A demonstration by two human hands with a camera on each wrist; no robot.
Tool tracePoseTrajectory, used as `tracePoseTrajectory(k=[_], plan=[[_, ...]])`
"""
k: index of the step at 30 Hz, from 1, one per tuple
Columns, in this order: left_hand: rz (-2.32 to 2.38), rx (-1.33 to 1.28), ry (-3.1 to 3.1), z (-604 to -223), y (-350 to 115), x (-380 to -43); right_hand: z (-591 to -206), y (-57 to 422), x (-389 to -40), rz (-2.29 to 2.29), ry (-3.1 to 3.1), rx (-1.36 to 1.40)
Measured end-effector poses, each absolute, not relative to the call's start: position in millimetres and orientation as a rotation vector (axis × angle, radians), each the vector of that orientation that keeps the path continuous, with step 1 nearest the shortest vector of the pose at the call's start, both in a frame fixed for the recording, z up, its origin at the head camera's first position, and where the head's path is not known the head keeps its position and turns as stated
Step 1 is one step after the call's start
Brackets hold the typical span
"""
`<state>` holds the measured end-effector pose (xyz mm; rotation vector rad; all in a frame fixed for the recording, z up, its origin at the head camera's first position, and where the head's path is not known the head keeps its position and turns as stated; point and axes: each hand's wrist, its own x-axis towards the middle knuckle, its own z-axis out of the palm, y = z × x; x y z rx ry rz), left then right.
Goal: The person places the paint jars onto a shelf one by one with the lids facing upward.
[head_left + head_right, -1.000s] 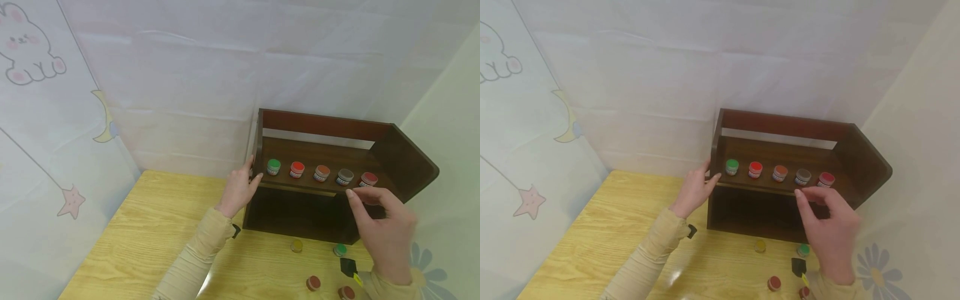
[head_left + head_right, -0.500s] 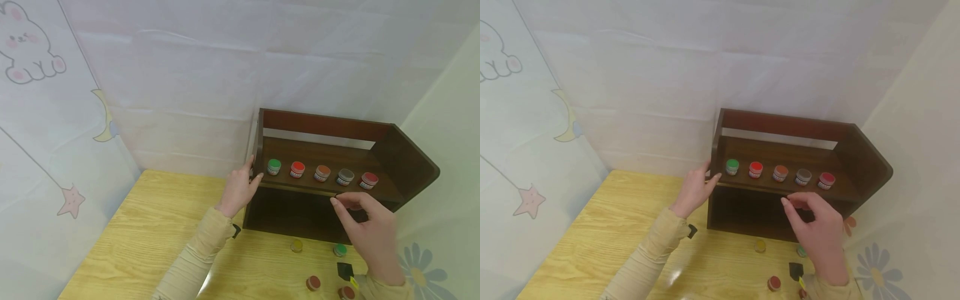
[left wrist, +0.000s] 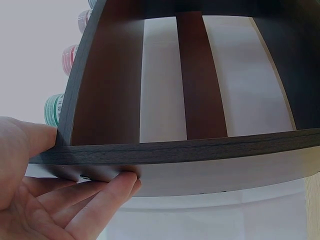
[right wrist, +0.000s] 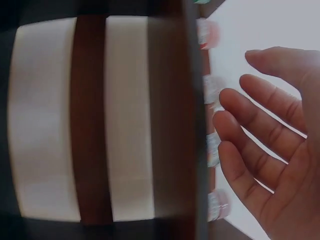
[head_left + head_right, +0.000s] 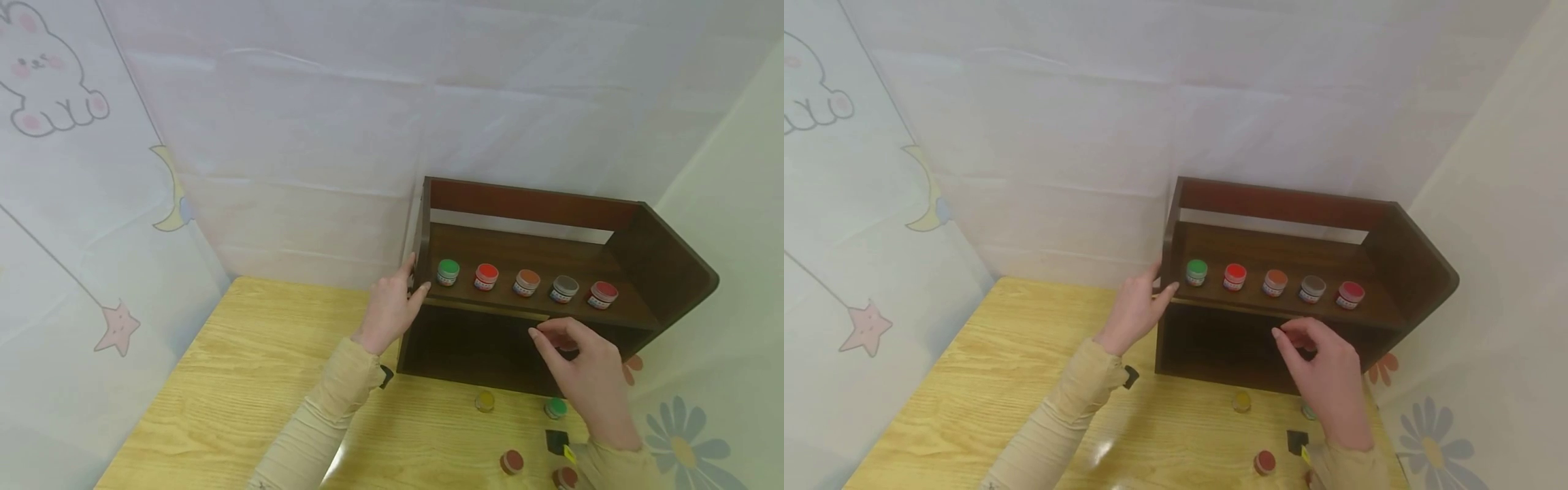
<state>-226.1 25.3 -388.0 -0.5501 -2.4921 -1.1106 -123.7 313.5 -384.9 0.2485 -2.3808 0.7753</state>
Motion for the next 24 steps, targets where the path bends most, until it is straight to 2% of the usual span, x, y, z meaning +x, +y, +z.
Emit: tracePoseTrajectory(k=[24], plan=[[-1.146,-0.563,-2.487,-389,25,-227,-458,321,-153,0.863,-2.659,0.202]])
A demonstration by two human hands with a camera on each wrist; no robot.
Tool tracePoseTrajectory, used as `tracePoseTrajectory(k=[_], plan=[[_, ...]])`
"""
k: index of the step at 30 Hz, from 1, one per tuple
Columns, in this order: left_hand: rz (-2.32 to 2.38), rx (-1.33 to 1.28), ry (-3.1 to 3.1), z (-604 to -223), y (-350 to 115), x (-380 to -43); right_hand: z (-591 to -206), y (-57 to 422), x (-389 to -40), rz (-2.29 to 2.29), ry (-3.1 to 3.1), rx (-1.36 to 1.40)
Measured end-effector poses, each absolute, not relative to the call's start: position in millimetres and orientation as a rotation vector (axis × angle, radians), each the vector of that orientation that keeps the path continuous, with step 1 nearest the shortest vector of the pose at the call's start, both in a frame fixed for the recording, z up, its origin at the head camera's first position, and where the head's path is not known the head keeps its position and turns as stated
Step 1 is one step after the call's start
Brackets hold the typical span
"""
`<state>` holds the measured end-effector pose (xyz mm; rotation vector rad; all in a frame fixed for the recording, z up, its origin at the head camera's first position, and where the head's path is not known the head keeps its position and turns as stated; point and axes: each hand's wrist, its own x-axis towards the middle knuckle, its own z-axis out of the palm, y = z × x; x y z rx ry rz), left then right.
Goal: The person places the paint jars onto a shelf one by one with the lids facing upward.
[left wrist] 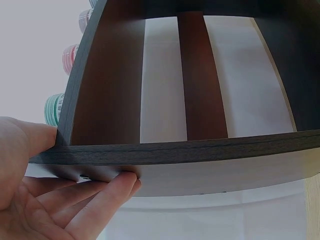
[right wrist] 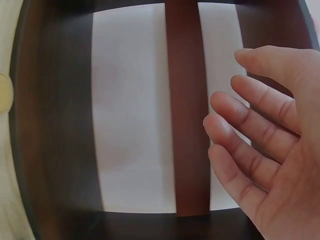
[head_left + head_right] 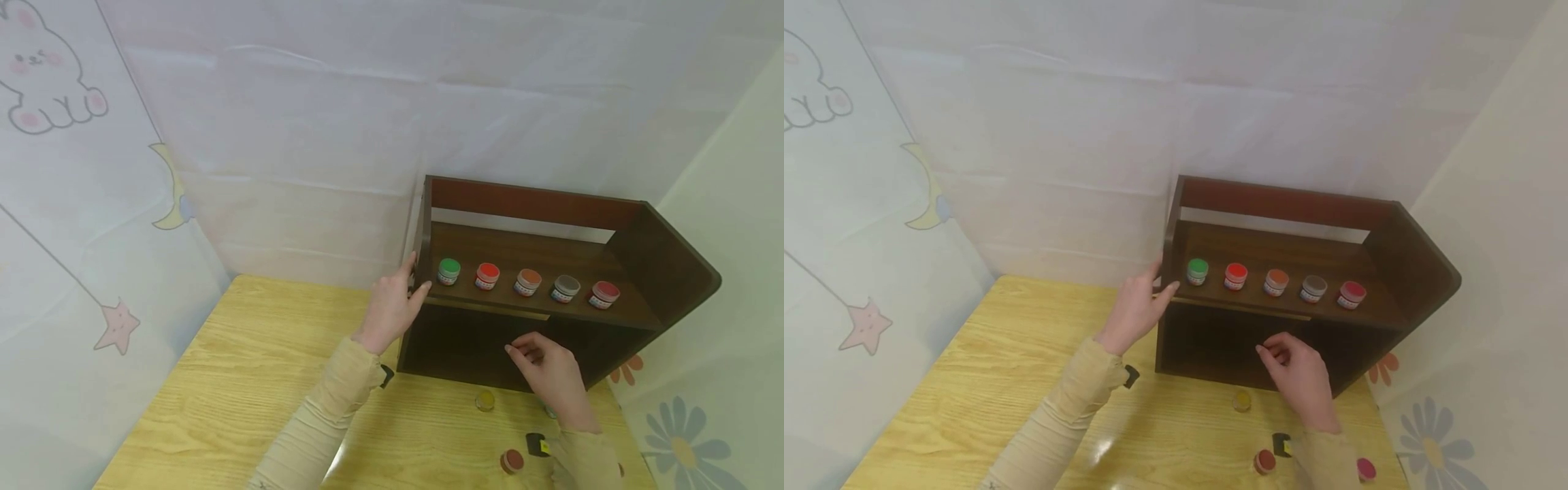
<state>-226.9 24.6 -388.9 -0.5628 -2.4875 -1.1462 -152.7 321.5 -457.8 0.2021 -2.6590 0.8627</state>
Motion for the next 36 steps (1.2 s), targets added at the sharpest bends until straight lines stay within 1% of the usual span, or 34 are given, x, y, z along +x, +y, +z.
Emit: tracePoseTrajectory(k=[21,24,36], plan=[[-1.165,-0.559,-2.491,-389,25,-227,-497,319,-159,0.963,-3.007,-0.037],[-1.168,-0.557,-2.497,-388,25,-227,-504,317,-160,0.992,-3.060,-0.099],[-1.163,-0.547,-2.513,-388,24,-227,-528,305,-158,1.055,-3.194,-0.186]])
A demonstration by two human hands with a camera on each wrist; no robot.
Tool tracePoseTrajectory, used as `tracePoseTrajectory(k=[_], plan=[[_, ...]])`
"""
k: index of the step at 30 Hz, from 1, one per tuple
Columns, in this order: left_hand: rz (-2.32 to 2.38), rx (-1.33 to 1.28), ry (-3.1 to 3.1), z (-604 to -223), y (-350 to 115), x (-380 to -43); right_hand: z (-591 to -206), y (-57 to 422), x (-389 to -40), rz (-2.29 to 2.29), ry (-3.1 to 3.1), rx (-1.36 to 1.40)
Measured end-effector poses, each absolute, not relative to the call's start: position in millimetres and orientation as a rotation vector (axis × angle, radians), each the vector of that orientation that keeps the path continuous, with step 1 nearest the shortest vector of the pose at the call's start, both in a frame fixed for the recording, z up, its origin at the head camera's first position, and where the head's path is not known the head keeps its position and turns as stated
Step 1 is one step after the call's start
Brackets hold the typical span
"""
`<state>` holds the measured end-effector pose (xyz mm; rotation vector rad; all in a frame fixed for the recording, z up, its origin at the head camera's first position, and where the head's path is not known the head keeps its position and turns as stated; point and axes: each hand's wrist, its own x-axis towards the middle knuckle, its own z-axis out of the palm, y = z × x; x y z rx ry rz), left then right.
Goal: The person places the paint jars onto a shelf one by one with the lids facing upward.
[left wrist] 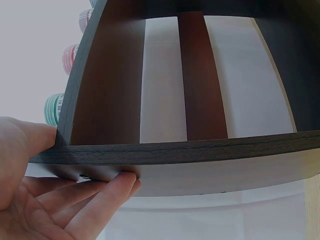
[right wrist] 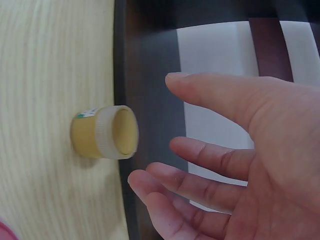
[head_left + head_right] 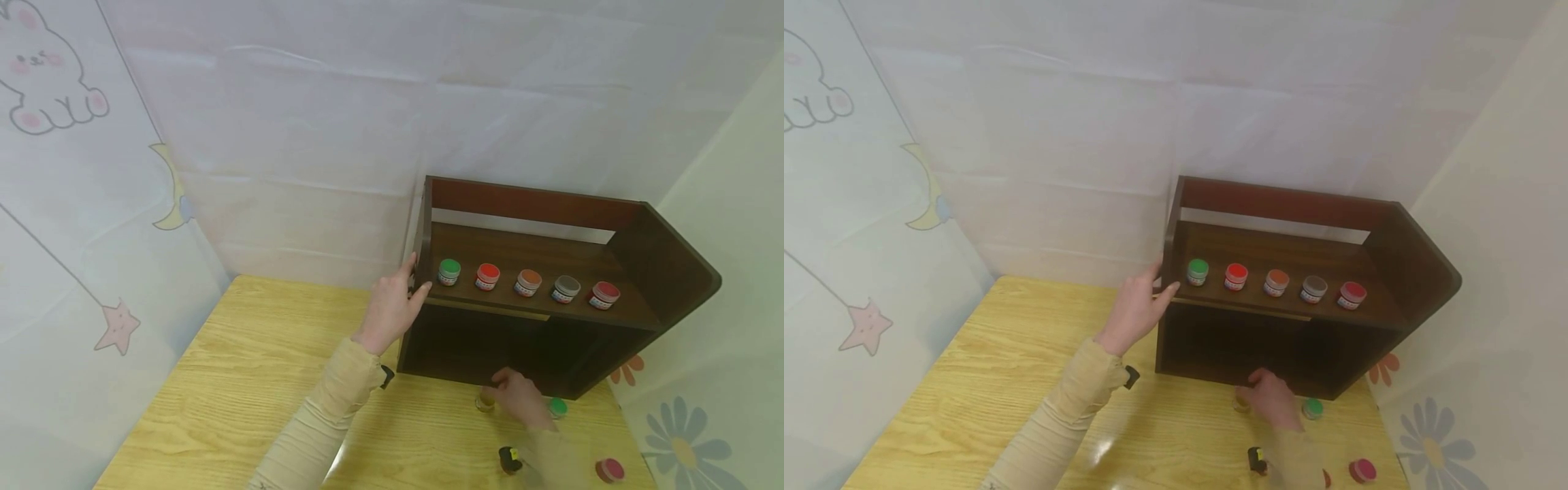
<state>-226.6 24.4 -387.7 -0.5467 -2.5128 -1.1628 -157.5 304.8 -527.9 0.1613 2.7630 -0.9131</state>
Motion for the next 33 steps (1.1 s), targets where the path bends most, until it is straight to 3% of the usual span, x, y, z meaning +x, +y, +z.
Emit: tracePoseTrajectory(k=[33], plan=[[-1.153,-0.569,-2.487,-390,24,-227,-558,274,-155,-0.923,2.795,0.046]])
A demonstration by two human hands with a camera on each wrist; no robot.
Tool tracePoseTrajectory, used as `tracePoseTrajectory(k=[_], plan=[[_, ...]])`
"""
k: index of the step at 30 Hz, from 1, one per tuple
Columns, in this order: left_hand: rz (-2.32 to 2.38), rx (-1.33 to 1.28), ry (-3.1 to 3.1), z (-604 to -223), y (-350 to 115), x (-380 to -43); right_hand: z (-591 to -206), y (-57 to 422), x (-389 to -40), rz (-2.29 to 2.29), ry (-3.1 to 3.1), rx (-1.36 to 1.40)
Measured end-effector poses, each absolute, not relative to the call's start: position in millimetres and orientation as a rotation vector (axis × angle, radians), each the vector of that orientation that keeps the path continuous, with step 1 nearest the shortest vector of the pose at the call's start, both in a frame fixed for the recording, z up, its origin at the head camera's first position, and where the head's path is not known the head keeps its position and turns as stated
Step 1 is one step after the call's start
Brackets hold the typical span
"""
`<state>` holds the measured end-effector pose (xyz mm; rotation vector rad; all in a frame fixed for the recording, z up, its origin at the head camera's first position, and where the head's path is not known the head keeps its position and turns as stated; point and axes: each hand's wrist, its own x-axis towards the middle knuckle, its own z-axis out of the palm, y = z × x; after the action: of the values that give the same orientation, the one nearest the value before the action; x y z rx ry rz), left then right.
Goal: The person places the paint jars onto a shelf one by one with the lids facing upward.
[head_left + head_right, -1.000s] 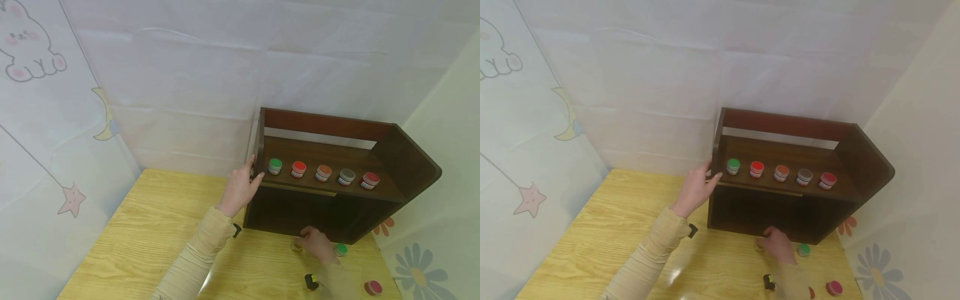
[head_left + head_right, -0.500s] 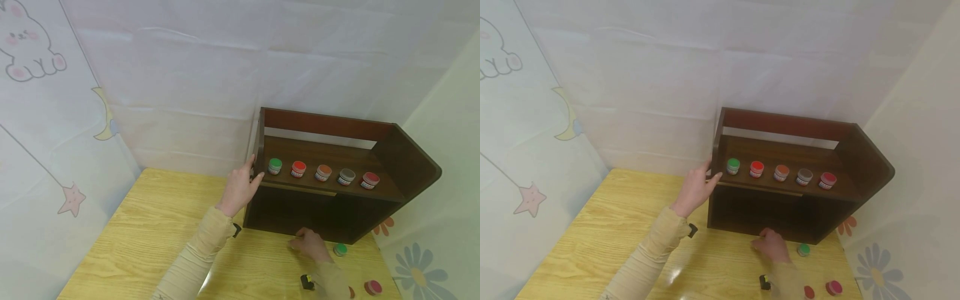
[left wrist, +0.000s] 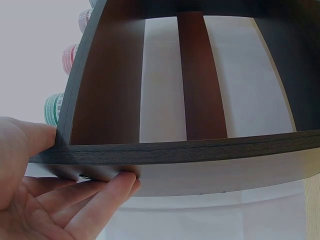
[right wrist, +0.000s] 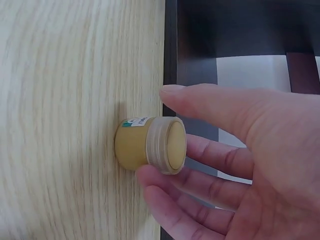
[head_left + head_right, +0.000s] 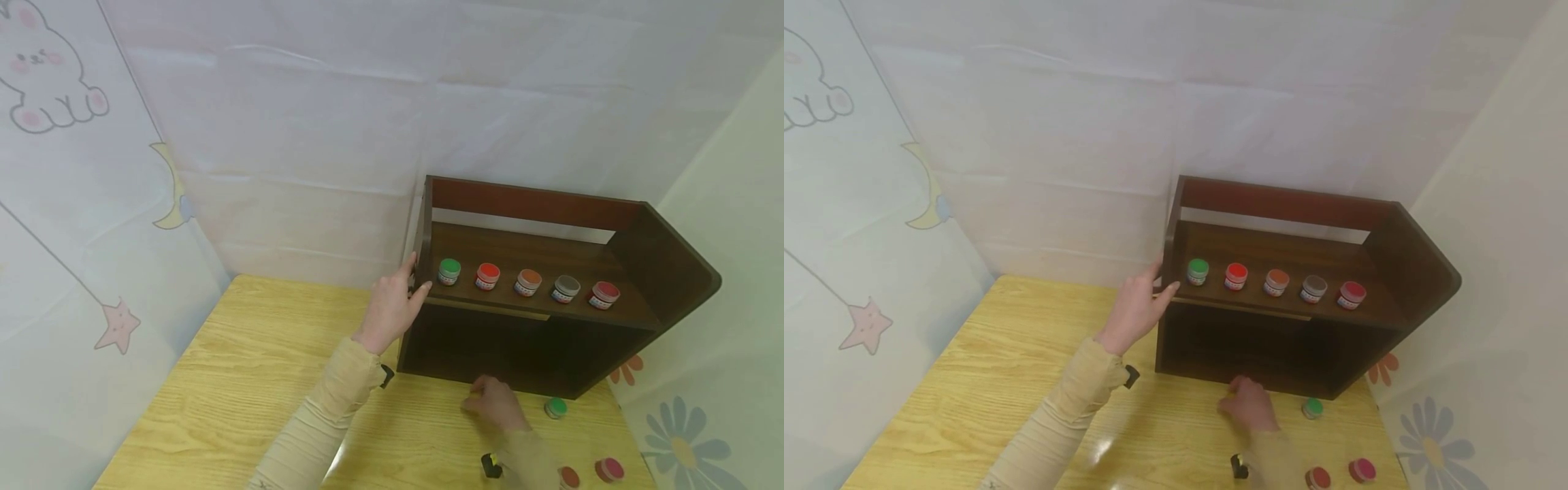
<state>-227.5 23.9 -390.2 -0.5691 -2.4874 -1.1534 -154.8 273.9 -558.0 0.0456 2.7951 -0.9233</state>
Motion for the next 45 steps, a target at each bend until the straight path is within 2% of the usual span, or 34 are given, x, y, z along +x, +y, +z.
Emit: tracePoseTrajectory(k=[36,45], plan=[[-1.169,-0.558,-2.504,-390,24,-227,-586,252,-145,-0.958,2.900,0.089],[-1.145,-0.547,-2.509,-388,24,-226,-581,250,-140,-0.975,2.910,0.067]])
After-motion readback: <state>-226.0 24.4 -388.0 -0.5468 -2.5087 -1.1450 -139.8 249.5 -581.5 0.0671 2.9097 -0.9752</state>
